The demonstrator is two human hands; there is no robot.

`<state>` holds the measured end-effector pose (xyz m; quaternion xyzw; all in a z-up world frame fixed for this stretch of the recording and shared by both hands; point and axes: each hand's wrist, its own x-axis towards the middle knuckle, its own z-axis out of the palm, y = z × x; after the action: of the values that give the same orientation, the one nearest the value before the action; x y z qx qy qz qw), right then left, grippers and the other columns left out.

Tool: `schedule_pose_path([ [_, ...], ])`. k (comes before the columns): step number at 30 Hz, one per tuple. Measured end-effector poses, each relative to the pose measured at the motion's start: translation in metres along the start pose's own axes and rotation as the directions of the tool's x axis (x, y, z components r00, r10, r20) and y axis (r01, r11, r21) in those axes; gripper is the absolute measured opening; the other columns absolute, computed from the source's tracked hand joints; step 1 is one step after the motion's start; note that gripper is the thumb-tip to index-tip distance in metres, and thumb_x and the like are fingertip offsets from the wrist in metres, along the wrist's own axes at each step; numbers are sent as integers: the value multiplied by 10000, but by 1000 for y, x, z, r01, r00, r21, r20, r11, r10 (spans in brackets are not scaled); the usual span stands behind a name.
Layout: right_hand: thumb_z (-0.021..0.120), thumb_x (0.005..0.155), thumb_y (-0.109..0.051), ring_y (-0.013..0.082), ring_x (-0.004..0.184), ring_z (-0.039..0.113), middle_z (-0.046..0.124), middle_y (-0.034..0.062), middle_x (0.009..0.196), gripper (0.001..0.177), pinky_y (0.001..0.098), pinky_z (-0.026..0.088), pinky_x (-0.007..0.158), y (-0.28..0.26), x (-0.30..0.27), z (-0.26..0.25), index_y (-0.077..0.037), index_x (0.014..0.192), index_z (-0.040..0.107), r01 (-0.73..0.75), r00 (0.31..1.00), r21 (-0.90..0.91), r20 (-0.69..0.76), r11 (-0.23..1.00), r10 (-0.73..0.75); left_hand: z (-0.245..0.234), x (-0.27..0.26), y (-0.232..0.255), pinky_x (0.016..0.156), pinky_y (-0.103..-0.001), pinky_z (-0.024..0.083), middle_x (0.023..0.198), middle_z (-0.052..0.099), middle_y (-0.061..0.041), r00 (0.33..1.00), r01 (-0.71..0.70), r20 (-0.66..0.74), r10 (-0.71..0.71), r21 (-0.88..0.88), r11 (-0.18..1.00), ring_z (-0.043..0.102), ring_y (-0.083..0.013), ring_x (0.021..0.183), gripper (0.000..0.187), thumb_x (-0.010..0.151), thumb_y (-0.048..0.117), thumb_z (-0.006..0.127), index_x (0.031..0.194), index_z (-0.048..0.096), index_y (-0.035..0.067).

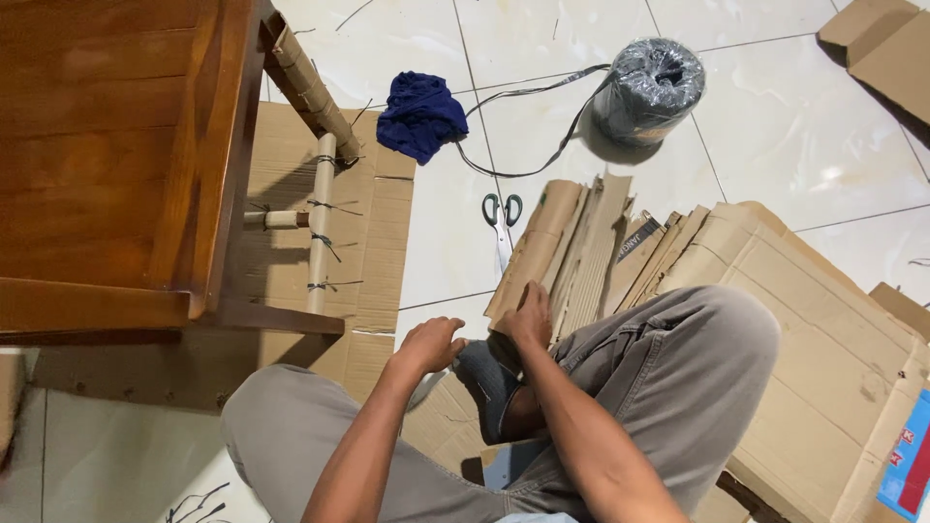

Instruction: Wrapping wooden chair legs with protective cardboard and securing them with plastic ties.

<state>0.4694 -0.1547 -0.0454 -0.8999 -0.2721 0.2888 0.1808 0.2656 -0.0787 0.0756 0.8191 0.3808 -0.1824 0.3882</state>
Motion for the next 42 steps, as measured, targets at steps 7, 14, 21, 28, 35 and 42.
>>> schedule_pose_path([
  [7,563,925,-150,414,1139,646,626,173,1161,330,537,527,954,-25,-16,-19,-94,1240,646,282,903,46,-349,958,-249,-3,-2,3,1017,-593,513,1301,680,-205,1000,-3,-14,3,-8,1000,636,-448,1232,468,996,315,544,1414,605,114],
  [14,510,949,-96,385,1127,595,579,124,1104,230,506,444,1025,18,39,-14,-128,1156,605,2,760,385,-600,923,249,-2,2,-3,1028,-583,507,1319,677,-196,1000,13,-17,-14,-24,1000,631,-438,1247,469,1003,306,548,1427,599,111],
  [21,697,879,-317,377,1170,629,653,132,1145,331,517,513,986,76,71,29,-136,1156,683,-337,806,452,-316,826,501,-1,0,-2,1023,-587,507,1317,675,-194,1000,19,-22,-20,-36,999,631,-439,1242,459,1006,296,544,1425,600,117],
  [28,619,935,-274,409,1262,524,481,195,1328,379,484,422,1105,40,34,3,-83,1261,601,-368,818,399,-290,840,497,2,1,-7,1028,-589,506,1323,671,-188,999,31,-17,-31,-27,999,626,-437,1252,465,999,320,547,1422,602,134],
  [35,650,915,-179,551,1220,520,316,304,1458,592,616,418,1056,31,22,-4,38,1440,482,-365,842,482,-194,796,503,5,4,-8,1029,-587,508,1331,668,-179,999,29,-28,-29,-16,999,625,-433,1256,463,997,327,544,1420,603,147],
  [42,392,1115,-165,582,1379,390,260,394,1541,406,668,396,1105,46,37,-3,69,1438,467,-293,815,701,-173,650,553,2,0,-6,1028,-580,506,1328,666,-195,999,24,-39,-26,-45,999,620,-432,1260,470,1004,318,549,1430,595,123],
])
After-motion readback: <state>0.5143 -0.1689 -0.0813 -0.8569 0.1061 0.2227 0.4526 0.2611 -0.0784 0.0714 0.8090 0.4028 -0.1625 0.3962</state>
